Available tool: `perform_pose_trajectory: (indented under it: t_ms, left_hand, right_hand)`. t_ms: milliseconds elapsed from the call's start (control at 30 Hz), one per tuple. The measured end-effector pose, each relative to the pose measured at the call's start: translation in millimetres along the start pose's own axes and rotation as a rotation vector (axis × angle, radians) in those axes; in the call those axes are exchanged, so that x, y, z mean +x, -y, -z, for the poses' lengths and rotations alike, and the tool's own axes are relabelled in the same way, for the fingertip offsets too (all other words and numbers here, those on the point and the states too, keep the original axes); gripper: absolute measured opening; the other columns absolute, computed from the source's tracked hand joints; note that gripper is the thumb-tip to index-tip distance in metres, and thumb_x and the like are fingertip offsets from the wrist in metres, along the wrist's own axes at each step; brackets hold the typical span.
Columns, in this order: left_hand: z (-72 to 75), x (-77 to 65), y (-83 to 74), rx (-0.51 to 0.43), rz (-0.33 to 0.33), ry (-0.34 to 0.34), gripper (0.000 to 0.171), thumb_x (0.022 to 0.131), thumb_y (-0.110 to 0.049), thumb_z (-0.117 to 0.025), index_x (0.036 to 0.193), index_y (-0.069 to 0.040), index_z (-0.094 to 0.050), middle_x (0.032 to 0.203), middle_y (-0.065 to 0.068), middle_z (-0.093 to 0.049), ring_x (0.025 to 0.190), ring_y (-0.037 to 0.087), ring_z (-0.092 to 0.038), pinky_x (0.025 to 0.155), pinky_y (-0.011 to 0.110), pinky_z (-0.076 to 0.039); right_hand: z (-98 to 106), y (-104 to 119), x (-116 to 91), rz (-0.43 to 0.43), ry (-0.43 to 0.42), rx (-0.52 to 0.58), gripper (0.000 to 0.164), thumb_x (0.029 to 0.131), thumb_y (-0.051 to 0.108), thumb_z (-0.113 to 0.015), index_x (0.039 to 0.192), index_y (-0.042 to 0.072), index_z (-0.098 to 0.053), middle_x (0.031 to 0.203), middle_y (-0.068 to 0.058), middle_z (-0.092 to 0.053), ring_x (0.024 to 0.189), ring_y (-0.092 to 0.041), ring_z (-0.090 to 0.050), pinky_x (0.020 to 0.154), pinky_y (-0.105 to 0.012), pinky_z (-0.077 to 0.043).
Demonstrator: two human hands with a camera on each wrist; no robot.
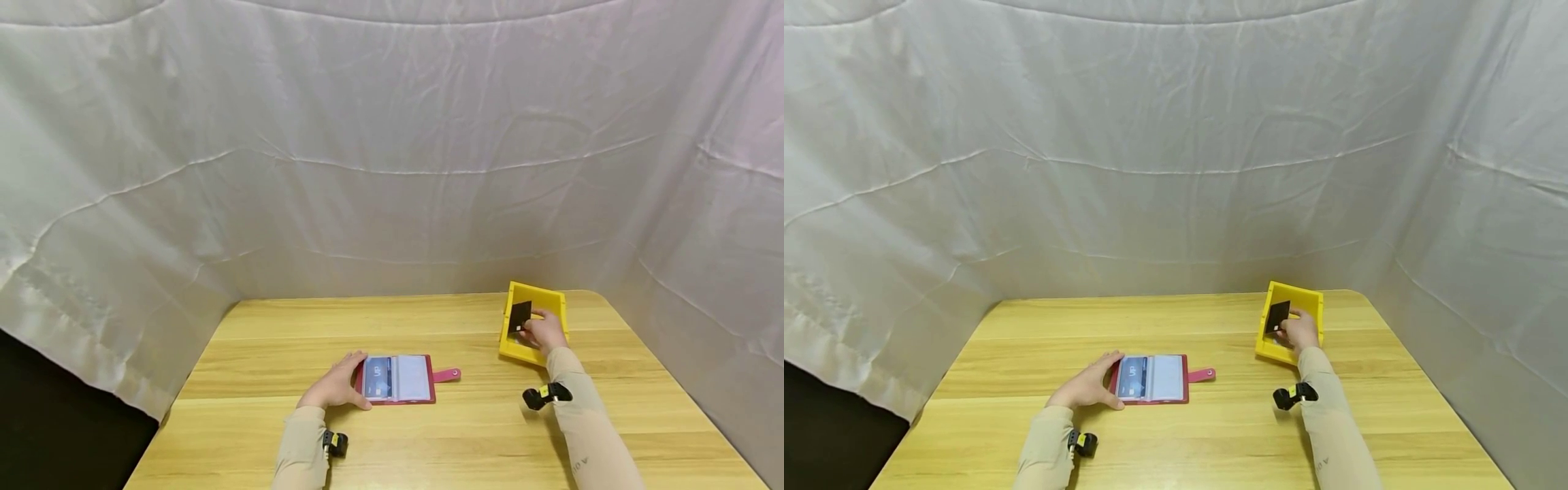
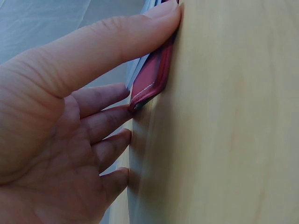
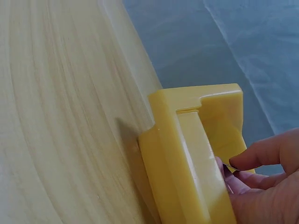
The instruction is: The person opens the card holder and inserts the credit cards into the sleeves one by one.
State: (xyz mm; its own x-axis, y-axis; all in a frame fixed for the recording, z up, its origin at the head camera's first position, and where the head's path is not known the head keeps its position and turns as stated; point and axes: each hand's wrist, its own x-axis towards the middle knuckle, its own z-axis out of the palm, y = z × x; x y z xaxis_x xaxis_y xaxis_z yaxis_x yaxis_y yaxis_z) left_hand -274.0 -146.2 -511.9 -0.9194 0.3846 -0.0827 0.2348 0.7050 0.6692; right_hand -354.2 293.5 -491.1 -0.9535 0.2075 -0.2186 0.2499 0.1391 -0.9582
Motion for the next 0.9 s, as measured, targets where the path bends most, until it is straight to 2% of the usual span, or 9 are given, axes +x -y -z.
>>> perform_pose_trajectory:
  t_ms: [400,600,767,900]
  left_hand:
    - [0.8,-0.5,3.8,0.002,-0.008,-0.005,0.102,0.055,-0.024,-0.083,0.139,-0.004,-0.029,0.147,0.018,-0.024,0.137,0.038,-0.014,0.11,0.056,-0.011]
    - [0.7,0.2,3.5,0.004,-0.011,-0.006,0.102,0.055,-0.024,-0.083,0.139,-0.003,-0.029,0.146,0.018,-0.024,0.136,0.038,-0.014,0.11,0.056,-0.011]
    - [0.9,0.8,3.0,0.001,-0.012,-0.006,0.102,0.054,-0.024,-0.083,0.139,-0.003,-0.03,0.146,0.019,-0.024,0.136,0.039,-0.014,0.11,0.056,-0.011]
    - [0.6,1.4,3.6,0.002,-0.012,-0.007,0.102,0.055,-0.024,-0.083,0.139,-0.004,-0.03,0.146,0.018,-0.025,0.136,0.039,-0.015,0.11,0.056,-0.012]
  right_hand:
    - [3.7,14.7,-12.9,0.091,-0.016,-0.052,0.059,0.086,0.0,-0.039,0.141,-0.002,-0.018,0.124,-0.026,-0.042,0.069,-0.011,-0.06,0.076,-0.032,-0.054]
    - [6.0,17.9,-21.6,0.105,-0.012,-0.002,0.059,0.086,-0.002,-0.04,0.141,-0.002,-0.017,0.128,-0.028,-0.038,0.073,-0.008,-0.06,0.08,-0.03,-0.054]
    - [7.2,18.6,-30.3,0.11,-0.012,0.041,0.059,0.087,-0.003,-0.039,0.141,-0.003,-0.017,0.13,-0.029,-0.036,0.076,-0.005,-0.057,0.076,-0.023,-0.054]
    - [8.1,19.9,-37.2,0.106,-0.002,0.098,0.06,0.086,-0.004,-0.04,0.141,-0.003,-0.016,0.121,-0.024,-0.041,0.076,-0.005,-0.056,0.073,-0.019,-0.054]
